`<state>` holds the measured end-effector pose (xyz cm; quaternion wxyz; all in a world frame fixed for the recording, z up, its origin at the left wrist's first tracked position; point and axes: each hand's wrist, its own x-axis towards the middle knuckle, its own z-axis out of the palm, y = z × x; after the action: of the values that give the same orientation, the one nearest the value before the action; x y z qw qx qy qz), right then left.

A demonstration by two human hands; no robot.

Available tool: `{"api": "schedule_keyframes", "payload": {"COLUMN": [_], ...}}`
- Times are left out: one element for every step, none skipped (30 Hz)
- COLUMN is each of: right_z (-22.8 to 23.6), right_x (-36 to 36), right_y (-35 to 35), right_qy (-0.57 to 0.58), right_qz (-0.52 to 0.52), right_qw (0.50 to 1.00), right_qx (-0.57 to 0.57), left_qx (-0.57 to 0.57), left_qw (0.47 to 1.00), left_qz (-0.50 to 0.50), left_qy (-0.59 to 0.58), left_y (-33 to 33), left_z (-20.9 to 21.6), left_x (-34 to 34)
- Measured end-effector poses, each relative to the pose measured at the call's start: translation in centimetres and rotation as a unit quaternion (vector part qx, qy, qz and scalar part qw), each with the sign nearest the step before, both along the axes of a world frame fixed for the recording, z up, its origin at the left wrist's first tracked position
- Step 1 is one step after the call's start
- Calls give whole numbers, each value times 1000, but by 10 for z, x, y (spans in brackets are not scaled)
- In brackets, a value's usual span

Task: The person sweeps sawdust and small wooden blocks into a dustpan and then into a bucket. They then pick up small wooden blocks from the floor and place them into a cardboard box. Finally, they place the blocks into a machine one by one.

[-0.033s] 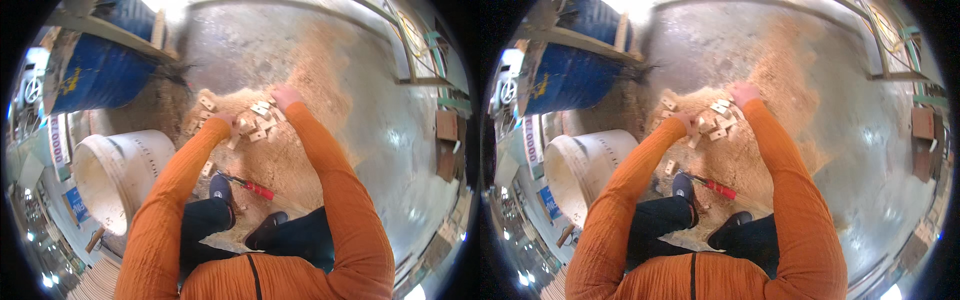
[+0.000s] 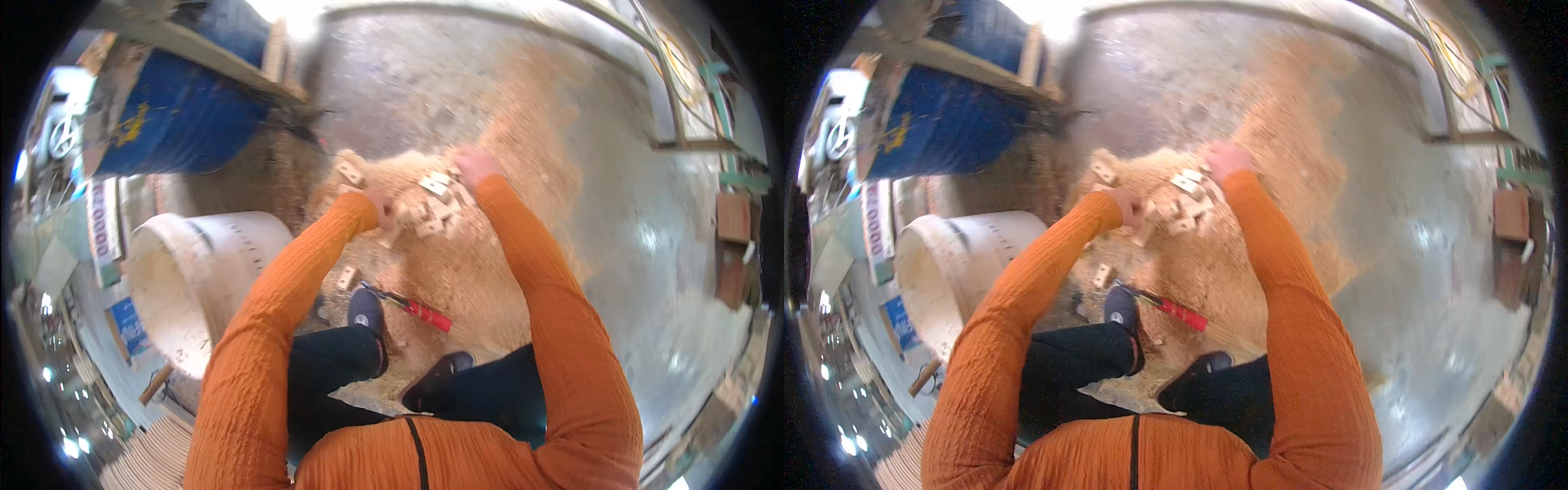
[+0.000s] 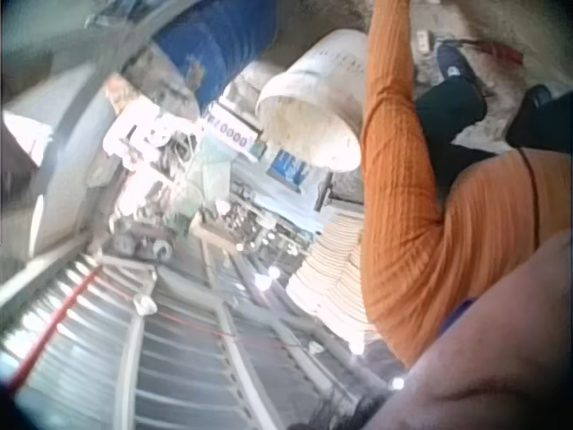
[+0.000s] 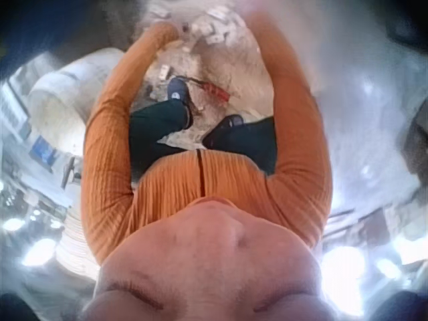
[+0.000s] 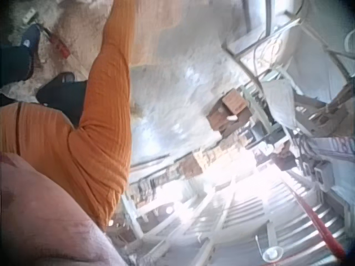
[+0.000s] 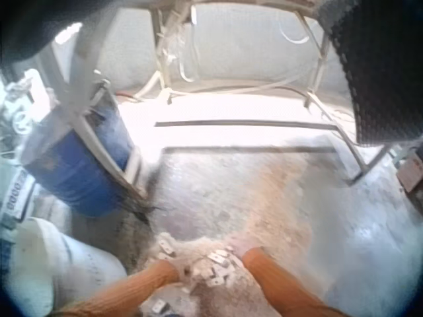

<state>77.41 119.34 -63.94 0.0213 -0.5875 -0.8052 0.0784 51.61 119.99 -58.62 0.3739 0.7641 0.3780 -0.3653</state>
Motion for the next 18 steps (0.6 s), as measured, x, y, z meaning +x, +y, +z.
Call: {"api": "schedule_keyframes", "payload": {"right_z": [-2,-2,4,5,15,31,53,84,95,112,153,193,250,287,323,358,407,443], "right_x": [7,17,16,38,22,7,-17,-47,-52,-74,-100,-125,-158,-186,-224,-250,-280,-301], "right_y": [-3,-10,-18,-22,-21,-23,-35,-43,-40,-52,-54,-48,-37,-13,11,46,51,64], "right_qy": [13,17,56,64,112,155,272,376,407,428,448,471,491,511,552,520,477,527], "right_qz": [-20,-37,-87,-102,-146,-185,-190,-201,-209,-36,52,138,214,286,283,304,279,231], "right_qw": [999,999,995,993,983,970,942,902,868,903,882,859,828,782,721,700,783,716], "right_qx": [-21,-3,-7,11,-7,-35,-51,-69,-191,27,136,145,164,215,307,383,287,395], "left_qx": [-17,-36,-49,-24,-6,8,74,139,221,299,372,442,499,547,499,451,581,701], "left_qw": [1000,999,997,996,993,989,975,954,924,887,844,795,756,713,660,581,572,541], "left_qz": [15,28,48,52,77,105,142,168,176,193,230,262,272,273,384,479,427,362], "left_qy": [-13,-29,-38,-73,-89,-108,-154,-205,-257,-294,-310,-320,-325,-343,-410,-479,-392,-292], "left_y": [8,12,15,24,23,16,5,-8,-14,-25,-37,-45,-49,-42,-13,14,38,55], "left_z": [22,52,87,124,155,183,208,233,260,287,306,326,343,354,361,374,407,452], "left_x": [-7,-3,-12,-18,-36,-54,-78,-101,-107,-121,-136,-153,-177,-199,-216,-227,-279,-314]}}
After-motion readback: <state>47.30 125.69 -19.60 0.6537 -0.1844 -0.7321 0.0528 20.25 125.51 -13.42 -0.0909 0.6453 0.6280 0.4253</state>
